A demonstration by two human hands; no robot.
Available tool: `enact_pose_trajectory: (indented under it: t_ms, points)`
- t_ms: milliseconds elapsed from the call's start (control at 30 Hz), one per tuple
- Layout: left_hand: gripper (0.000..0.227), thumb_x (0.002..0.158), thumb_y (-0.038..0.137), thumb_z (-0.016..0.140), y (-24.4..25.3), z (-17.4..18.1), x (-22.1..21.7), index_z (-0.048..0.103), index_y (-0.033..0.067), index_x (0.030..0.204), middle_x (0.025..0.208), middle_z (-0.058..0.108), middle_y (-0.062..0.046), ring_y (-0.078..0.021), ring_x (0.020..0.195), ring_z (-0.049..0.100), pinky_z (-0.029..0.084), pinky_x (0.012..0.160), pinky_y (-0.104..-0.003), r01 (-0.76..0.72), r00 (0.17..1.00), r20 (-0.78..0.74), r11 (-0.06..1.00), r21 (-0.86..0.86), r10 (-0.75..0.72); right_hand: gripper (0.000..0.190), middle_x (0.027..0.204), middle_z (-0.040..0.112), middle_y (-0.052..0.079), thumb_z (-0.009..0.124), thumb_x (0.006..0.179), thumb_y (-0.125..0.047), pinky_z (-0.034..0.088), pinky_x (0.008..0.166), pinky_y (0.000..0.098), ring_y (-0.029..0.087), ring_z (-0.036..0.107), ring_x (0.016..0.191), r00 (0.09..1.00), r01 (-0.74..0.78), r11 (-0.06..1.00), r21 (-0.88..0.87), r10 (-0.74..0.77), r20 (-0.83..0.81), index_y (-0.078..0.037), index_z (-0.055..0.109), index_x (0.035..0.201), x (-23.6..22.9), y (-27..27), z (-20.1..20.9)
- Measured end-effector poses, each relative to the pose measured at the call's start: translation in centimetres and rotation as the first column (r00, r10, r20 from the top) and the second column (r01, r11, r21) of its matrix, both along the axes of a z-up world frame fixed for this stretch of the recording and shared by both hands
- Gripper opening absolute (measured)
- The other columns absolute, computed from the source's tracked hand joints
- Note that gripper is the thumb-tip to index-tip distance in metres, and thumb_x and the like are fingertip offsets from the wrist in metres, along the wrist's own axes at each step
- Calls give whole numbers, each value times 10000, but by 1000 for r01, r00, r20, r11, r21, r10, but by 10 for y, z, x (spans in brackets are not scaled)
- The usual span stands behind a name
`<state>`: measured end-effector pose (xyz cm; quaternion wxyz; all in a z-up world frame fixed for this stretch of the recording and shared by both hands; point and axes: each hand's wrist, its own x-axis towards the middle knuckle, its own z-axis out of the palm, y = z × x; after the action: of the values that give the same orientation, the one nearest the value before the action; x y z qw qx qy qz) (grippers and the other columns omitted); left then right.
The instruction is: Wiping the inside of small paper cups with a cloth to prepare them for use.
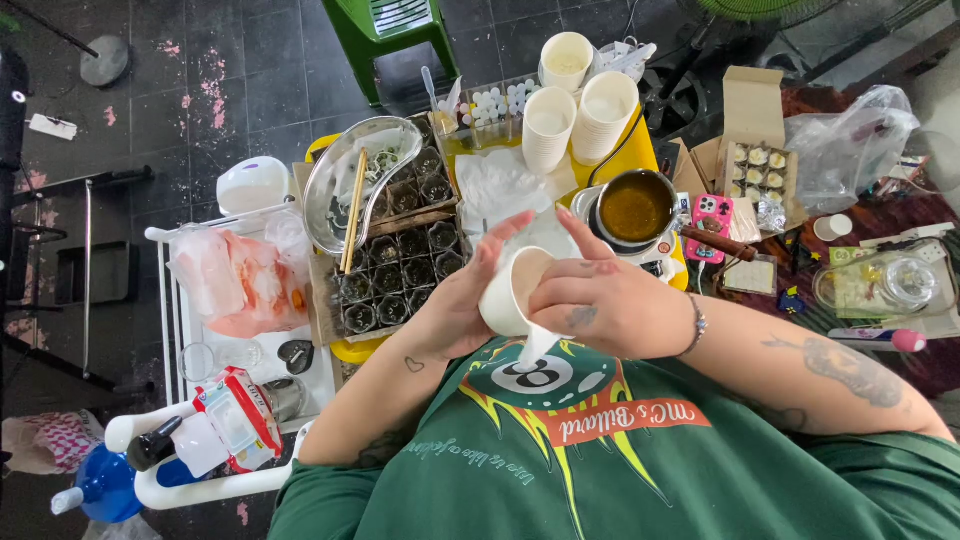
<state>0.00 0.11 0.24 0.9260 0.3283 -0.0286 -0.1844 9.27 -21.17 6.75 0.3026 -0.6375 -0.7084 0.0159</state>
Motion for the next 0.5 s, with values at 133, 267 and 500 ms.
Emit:
enact_pose_trajectory:
  t_ms: [133, 267, 500]
  points:
    - [886, 1018, 618, 515, -5, -8, 0, 134, 174, 1683, 1469, 524, -141, -267, 1318, 575, 487, 1019, -436, 61, 996, 65, 998, 12, -61, 164, 1008, 688, 31, 719, 835, -85, 179, 1277, 668, 245, 679, 1023, 961, -74, 996, 49, 85, -264, -73, 680, 994, 14, -10, -7]
    - [569, 1074, 468, 573, -6, -4, -3, 336, 166, 1495, 1504, 450, -55, -227, 1405, 536, 472, 1143, -415, -192, 903, 424, 947, 256, 69, 268, 1086, 715, 66, 744, 931, -210, 425, 1195, 444, 223, 690, 1124, 608, -125, 992, -19, 61, -792, -14, 686, 1105, 18, -18, -24]
    - [180, 960, 161, 761, 1, 18, -7, 613, 68, 1003, 1046, 677, -55, -218, 1066, 639, 446, 1035, -407, -627, 623, 776, 528, 573, -101, 308, 1139, 708, 59, 728, 1006, -160, 541, 909, 293, 108, 658, 1028, 16, 530, 847, -48, -67, -998, 27, 665, 1243, 0, -11, -45]
